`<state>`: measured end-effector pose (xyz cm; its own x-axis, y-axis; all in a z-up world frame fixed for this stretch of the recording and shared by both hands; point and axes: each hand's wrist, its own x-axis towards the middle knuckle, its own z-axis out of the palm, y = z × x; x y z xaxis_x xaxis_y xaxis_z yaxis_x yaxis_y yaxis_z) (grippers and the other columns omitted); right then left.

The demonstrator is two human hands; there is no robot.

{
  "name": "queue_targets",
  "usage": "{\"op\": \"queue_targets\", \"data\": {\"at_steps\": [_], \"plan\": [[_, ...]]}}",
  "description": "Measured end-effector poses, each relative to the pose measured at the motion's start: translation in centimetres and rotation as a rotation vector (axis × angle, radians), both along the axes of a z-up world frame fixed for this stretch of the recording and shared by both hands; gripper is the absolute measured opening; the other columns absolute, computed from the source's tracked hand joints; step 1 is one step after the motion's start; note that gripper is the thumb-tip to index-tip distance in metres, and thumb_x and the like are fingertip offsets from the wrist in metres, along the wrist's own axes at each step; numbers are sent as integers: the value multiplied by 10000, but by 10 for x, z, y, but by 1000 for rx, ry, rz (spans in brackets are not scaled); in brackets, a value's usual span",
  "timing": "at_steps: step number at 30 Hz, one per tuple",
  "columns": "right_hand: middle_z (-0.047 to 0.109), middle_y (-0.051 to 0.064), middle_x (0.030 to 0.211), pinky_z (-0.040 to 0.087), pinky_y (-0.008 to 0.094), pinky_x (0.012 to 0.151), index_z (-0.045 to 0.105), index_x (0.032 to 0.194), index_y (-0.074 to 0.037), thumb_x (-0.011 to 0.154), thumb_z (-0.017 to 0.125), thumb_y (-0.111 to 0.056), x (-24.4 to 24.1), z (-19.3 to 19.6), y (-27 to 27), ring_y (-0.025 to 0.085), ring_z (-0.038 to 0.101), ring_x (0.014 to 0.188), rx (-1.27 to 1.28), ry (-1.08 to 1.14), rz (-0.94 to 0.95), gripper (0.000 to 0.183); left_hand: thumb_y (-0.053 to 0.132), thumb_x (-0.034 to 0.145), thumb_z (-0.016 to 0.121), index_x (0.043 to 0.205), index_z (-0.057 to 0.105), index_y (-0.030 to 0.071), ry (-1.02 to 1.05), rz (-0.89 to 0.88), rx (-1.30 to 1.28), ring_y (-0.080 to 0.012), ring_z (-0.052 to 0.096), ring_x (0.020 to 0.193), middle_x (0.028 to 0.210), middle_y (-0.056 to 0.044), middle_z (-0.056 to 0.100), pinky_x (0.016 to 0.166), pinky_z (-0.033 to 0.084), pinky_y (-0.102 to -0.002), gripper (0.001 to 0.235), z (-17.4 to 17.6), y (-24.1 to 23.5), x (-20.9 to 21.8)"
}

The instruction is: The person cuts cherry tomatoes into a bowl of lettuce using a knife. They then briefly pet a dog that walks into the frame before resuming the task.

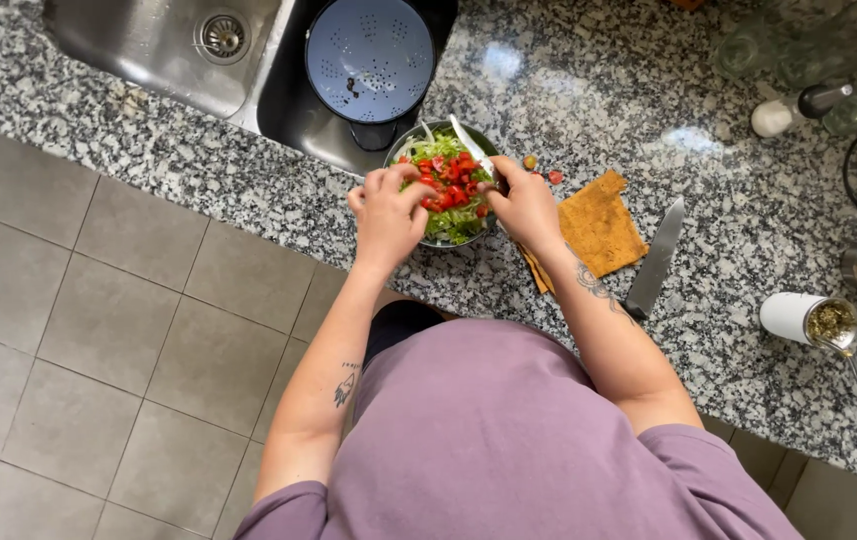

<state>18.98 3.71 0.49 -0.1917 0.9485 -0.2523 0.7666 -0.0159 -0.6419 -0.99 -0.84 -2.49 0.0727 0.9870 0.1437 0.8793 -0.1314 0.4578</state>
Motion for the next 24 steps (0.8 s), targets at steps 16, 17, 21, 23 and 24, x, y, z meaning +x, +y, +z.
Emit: {"op": "queue_targets", "data": {"at_steps": [16,17,21,23,24], "plan": [[583,156,1115,510,494,791,544,1203,-79,766,717,-160,50,-36,15,375,607,970,269,-68,-233,476,257,819,625,1103,574,309,-26,54,150,-135,530,966,962,114,586,805,326,-391,293,17,171,-9],[582,123,1118,514,508,803,524,1205,-124,760,716,-240,54,-44,22,378,616,958,129,-174,-250,499,267,822,619,1072,580,302,-1,82,206,-144,539,930,922,104,592,785,334,-388,256,20,200,-9],[597,50,1101,530,484,778,534,1174,-168,805,674,-390,60,-52,33,337,646,932,-15,-273,-359,453,279,739,656,893,602,279,181,84,393,-137,519,858,809,106,548,711,346,-363,163,-9,304,4],[606,61,1072,526,482,768,539,1161,-148,821,667,-398,58,-44,44,335,646,921,17,-244,-407,441,249,757,640,843,609,242,240,64,446,-156,509,813,776,78,547,690,328,-359,92,-40,354,14],[615,72,1042,522,481,759,545,1148,-128,838,659,-407,56,-40,48,334,646,910,43,-212,-446,433,220,775,624,794,615,205,307,48,491,-176,499,768,744,49,546,668,311,-355,25,-57,376,16]]}}
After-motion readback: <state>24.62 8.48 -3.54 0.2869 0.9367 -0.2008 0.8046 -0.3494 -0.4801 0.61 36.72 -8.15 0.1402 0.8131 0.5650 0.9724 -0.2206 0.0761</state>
